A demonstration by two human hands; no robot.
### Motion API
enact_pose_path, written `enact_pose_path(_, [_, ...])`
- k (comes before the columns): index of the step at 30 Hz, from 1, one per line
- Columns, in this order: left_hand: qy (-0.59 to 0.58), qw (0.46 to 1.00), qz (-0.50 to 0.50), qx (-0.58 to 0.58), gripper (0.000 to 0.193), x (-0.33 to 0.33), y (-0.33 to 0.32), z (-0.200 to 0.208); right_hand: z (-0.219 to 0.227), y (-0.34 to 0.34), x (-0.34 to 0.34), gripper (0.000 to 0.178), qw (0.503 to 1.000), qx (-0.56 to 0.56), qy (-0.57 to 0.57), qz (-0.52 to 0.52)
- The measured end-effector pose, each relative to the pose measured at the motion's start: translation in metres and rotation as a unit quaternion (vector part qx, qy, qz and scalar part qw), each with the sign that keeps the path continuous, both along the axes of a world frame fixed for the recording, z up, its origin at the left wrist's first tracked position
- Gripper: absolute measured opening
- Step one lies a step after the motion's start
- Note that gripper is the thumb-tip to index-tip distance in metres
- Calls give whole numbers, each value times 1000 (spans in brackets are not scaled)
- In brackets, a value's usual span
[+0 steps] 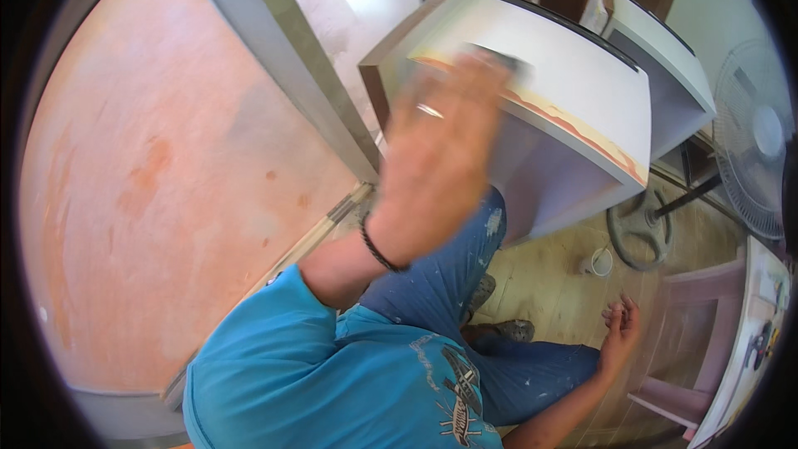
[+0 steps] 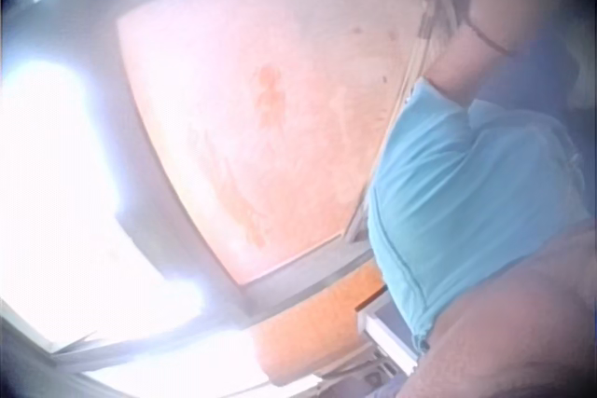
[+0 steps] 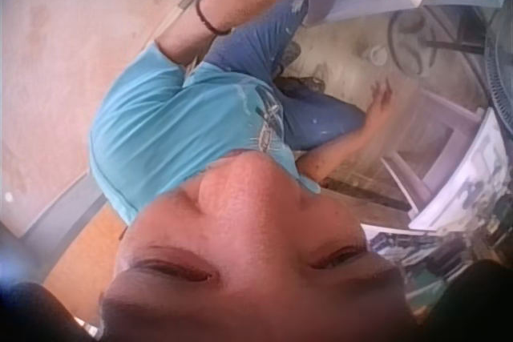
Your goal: The person kneels on the floor and sands the edge of a white cabinet using a sanding block. They then wipe the surface with a cloth and apply white paint to the edge using a brush.
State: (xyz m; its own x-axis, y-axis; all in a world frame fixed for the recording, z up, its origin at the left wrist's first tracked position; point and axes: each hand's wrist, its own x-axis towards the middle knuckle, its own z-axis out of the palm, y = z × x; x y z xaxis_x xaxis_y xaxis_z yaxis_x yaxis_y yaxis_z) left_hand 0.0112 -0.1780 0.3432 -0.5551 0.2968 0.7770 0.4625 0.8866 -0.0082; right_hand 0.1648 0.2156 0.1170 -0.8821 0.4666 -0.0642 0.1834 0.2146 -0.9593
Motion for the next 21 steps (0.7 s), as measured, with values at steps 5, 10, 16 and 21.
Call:
enact_pose_path(5, [-12,991,126,-49,61,-20,-2,-22,-1,3,-1,37,999,28,-27,0])
enact_pose_path(10, [-134,900,-414,-9,47,58,126,-41,8,0,-3,35,1000,19,-19,-9])
enact_pose_path(16, [-96,938,-326,64,47,36,67,0,7,2,12,36,1000,2,-12,-29])
enact_pose_path(21, [14,994,109,-3,50,-4,-9,11,3,1,17,36,999,-2,-24,-34])
